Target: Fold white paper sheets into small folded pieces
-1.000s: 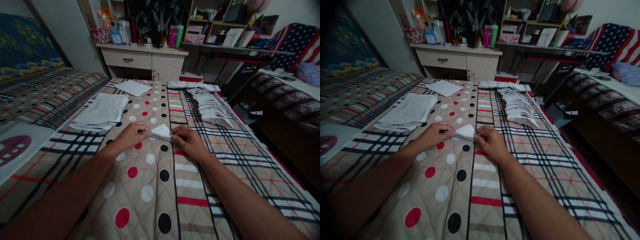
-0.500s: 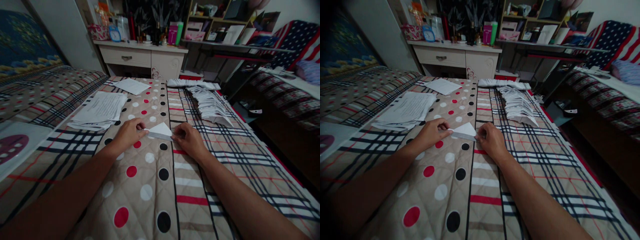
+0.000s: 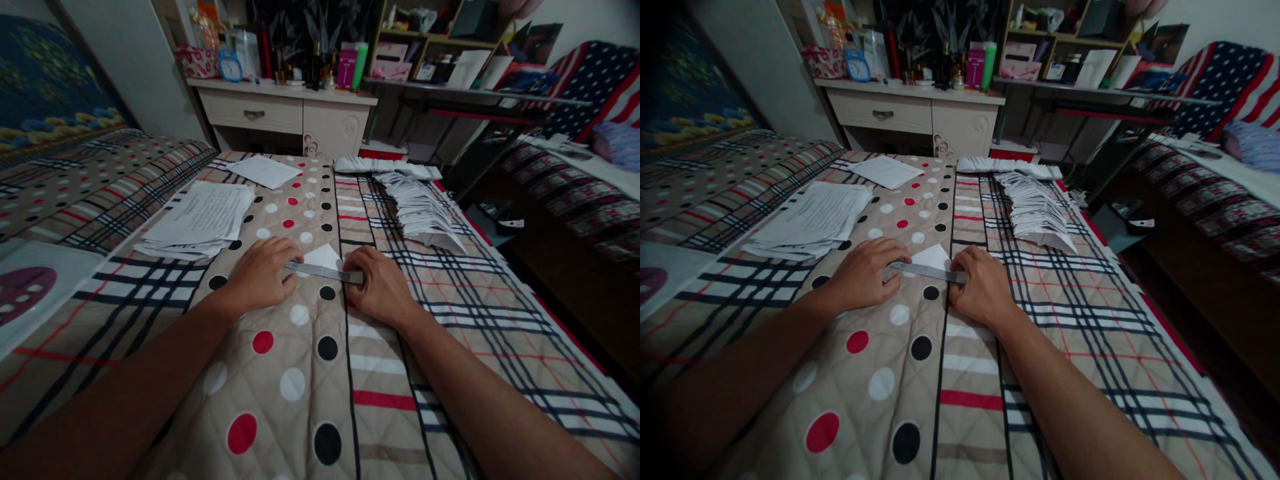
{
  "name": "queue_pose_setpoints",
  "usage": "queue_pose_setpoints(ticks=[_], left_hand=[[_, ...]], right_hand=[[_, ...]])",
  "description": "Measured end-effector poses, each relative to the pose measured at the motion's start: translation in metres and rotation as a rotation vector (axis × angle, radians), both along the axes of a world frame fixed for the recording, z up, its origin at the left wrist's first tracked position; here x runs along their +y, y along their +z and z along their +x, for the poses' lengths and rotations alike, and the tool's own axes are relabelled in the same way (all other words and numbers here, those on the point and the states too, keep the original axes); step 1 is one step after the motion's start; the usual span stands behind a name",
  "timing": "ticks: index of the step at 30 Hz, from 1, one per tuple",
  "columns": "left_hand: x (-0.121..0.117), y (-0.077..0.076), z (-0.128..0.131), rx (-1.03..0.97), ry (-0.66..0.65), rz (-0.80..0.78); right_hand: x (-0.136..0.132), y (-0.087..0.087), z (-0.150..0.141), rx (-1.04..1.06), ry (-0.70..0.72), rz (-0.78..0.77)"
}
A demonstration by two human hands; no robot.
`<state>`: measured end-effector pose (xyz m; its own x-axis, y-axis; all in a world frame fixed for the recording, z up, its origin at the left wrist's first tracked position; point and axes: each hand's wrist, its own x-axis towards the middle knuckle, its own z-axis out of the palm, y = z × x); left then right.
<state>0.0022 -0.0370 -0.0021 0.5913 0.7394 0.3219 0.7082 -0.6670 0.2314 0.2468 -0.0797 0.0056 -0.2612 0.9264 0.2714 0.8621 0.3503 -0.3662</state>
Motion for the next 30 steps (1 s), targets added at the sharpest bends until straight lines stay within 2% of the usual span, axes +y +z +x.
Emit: queue_pose_setpoints(ticks=[5,8,13,17,21,23,26,30], left_hand=[[0.000,0.000,0.003,0.025,0.012,-0.001],[0.003,-0.006,0.002,-0.007,0.015,0.019],[0.008,-0.012,0.000,-0.067,0.013,0.105],[0.010,-0.012,0.000,-0.135,0.007,0.185],[0.009,-0.007,0.002,-0.284,-0.029,0.292],[0.006,-0.001,0.004,-0.384,-0.035,0.313],[0.000,0.010,0.009,-0.547,0.023,0.189],[-0.002,0.021,0.009,-0.714,0.130,-0.284]], right_hand=[[-0.001,-0.001,-0.003,-0.062,-0.032,0.016],[0.000,-0.003,0.000,-0.012,-0.014,0.034],[0.004,-0.009,0.004,0.150,-0.032,0.082],[0.005,-0.013,0.002,0.361,-0.121,0.066],[0.005,-0.011,0.000,0.595,-0.140,-0.014],[0.003,-0.008,-0.001,0.667,-0.126,-0.003],[0.001,-0.004,-0.002,0.696,-0.115,0.061],[-0.001,-0.001,-0.004,0.698,-0.092,0.052]])
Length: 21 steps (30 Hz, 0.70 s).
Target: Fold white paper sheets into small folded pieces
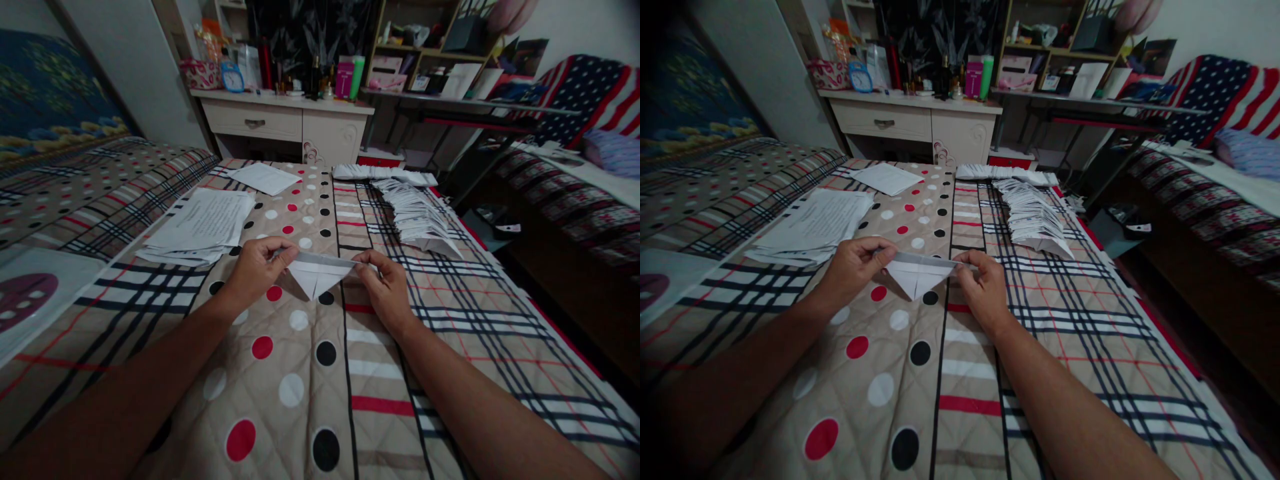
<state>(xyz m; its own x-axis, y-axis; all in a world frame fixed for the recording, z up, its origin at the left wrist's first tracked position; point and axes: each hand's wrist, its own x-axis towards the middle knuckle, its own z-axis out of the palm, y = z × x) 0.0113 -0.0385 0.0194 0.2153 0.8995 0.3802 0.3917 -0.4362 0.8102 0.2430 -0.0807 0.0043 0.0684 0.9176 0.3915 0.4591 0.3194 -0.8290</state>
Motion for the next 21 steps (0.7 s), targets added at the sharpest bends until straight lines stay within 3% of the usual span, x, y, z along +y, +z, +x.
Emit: queue_pose_setpoints(ticks=[2,4,9,16,21], left_hand=[[0.002,0.002,-0.002,0.009,-0.042,-0.145],[0.003,0.003,-0.004,0.081,-0.064,-0.156],[-0.001,0.002,0.001,0.229,-0.120,-0.038],[-0.012,-0.001,0.015,0.363,-0.172,0.205],[-0.018,0.002,0.021,0.491,-0.179,0.386]], right_hand=[[0.000,0.000,0.000,-0.003,0.010,-0.023],[0.000,-0.001,0.000,-0.008,0.020,-0.049],[0.003,-0.005,0.000,-0.086,0.044,-0.049],[-0.003,0.004,-0.013,-0.408,0.076,0.199],[-0.008,0.005,-0.022,-0.471,0.113,0.245]])
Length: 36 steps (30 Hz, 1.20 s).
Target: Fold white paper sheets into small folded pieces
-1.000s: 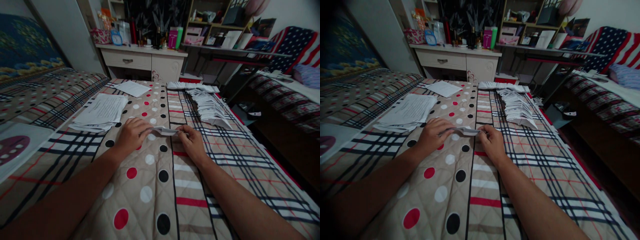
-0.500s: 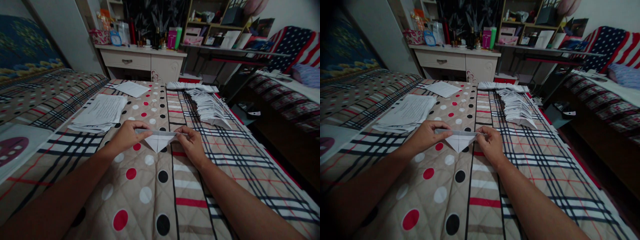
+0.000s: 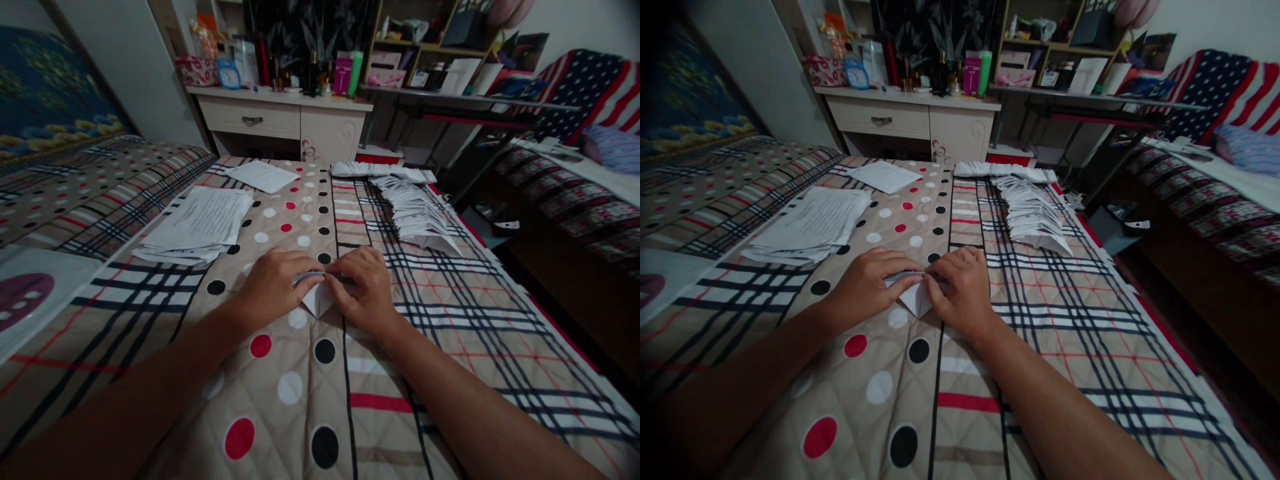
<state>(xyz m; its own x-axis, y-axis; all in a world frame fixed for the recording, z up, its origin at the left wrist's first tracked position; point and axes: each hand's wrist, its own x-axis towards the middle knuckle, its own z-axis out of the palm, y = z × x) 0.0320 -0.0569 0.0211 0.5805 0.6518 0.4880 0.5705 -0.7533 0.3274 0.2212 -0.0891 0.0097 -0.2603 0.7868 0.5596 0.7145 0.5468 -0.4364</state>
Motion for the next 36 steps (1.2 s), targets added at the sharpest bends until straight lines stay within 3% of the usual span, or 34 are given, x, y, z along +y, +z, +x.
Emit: queue_pose_setpoints(ticks=[5,9,17,29,33,36], left_hand=[[0.002,0.000,-0.004,0.119,0.015,0.043],[0.010,-0.005,-0.014,0.123,0.106,-0.017],[0.027,-0.005,-0.032,-0.153,0.227,-0.348],[0.034,-0.008,-0.036,-0.405,0.339,-0.543],[0.037,-0.014,-0.037,-0.626,0.405,-0.599],[0.036,-0.017,-0.035,-0.819,0.329,-0.703]], right_hand=[[0.002,-0.001,0.001,-0.025,0.050,-0.039],[0.006,-0.002,0.007,-0.010,0.083,-0.094],[0.014,-0.005,0.020,0.045,0.009,-0.188],[0.013,-0.007,0.020,0.315,0.037,-0.412],[0.008,-0.007,0.012,0.436,0.014,-0.460],[0.005,-0.007,0.005,0.600,0.002,-0.521]])
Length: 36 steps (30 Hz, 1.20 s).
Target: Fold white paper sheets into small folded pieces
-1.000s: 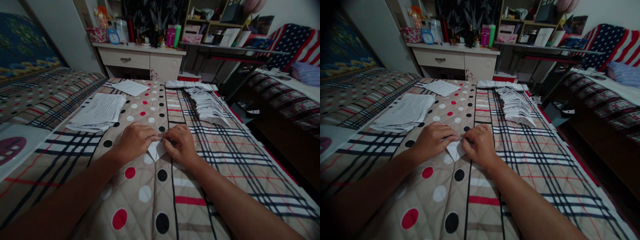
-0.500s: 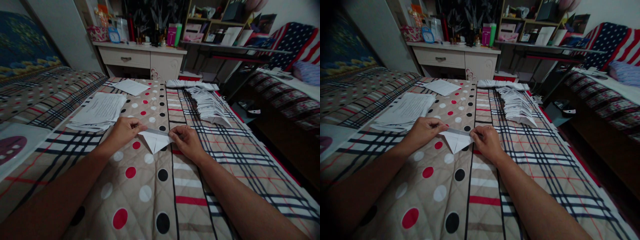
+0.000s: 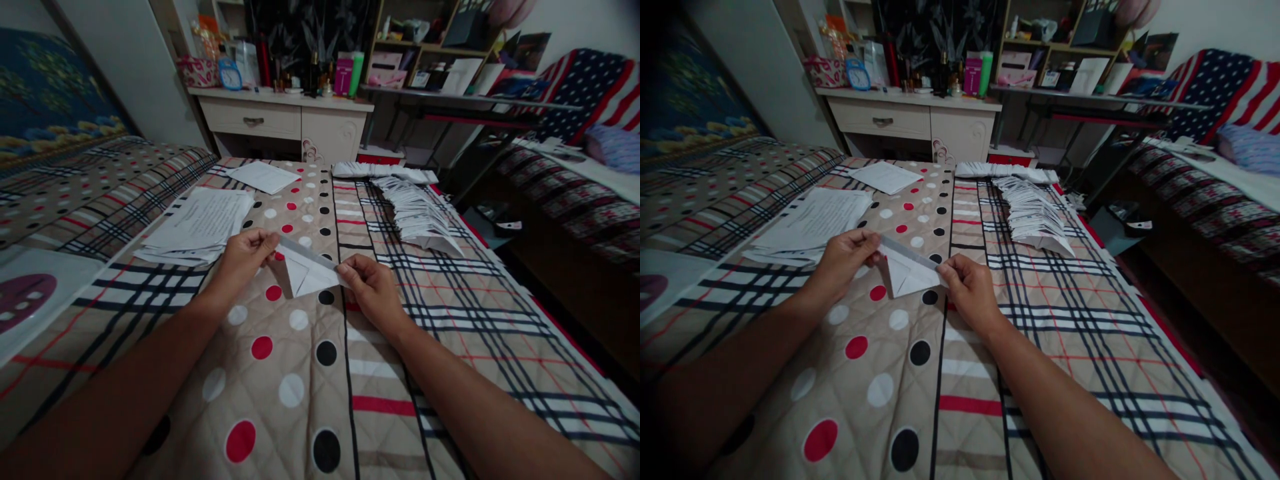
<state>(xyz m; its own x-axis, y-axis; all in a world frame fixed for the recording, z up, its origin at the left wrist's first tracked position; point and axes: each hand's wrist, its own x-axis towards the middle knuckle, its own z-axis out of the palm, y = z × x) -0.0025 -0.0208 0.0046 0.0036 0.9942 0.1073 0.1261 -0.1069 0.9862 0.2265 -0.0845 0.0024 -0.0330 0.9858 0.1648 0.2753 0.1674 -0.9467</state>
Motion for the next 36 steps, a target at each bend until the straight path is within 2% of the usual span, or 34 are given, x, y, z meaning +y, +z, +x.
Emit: queue_pose_setpoints(ticks=[5,10,16,23,36], left_hand=[[-0.007,0.000,0.012,-0.183,-0.167,-0.168],[-0.013,-0.004,0.020,-0.190,-0.196,-0.256],[-0.015,-0.003,0.020,-0.101,-0.259,-0.224],[-0.018,0.001,0.024,-0.087,-0.282,-0.228],[-0.019,-0.001,0.025,-0.084,-0.313,-0.198]], right_hand=[[-0.005,0.001,-0.008,0.148,-0.036,-0.082],[-0.008,0.001,-0.012,0.250,0.079,-0.124],[-0.006,0.004,-0.010,0.340,0.134,-0.144],[-0.005,0.003,-0.010,0.360,0.161,-0.218],[-0.004,0.001,-0.011,0.369,0.206,-0.252]])
